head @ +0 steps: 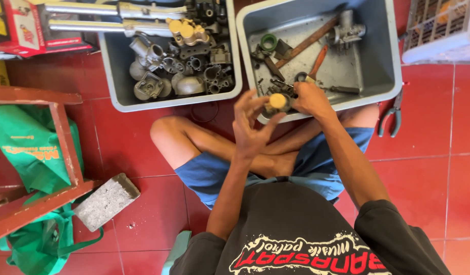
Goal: Disassembling and cleaning motorcycle carburetor components using a screwdriver and a brush.
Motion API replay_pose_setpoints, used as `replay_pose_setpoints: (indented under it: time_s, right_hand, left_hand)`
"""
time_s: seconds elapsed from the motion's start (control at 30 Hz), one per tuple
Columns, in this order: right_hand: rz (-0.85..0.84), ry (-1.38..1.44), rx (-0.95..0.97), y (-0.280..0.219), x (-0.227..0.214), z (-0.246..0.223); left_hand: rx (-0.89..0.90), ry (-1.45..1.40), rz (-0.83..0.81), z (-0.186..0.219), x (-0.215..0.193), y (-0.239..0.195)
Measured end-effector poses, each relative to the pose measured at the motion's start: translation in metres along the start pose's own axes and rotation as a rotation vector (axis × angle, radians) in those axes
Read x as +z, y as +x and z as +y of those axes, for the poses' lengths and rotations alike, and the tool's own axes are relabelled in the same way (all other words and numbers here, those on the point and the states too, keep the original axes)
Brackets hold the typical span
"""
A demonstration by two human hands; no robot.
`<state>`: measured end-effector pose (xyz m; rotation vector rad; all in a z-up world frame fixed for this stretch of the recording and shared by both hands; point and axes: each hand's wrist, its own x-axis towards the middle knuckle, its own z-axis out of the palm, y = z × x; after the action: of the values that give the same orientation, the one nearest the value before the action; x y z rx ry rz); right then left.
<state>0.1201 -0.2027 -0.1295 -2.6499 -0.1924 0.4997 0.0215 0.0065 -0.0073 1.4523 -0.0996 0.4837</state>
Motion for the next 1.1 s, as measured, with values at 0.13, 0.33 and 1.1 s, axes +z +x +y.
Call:
replay_pose_setpoints:
  time_s: [0.13, 0.33, 1.1]
  right_hand:
    - [0.446, 0.356, -0.148, -0.014, -0.024, -0.015]
    - [0.060, 0.882, -0.086, -0.043, -0.050, -0.015]
    - [0.289, 1.042, -0.157, -0.060, -0.043, -0.014]
  left_hand:
    - [-0.031, 0.016, -0.199, -0.010, -0.001, 0.026]
    - [-0.018, -0.024, -0.554, -0.041, 0.022, 0.055]
    - [-0.447, -0.079, -0.553, -0.090, 0.035, 0.064]
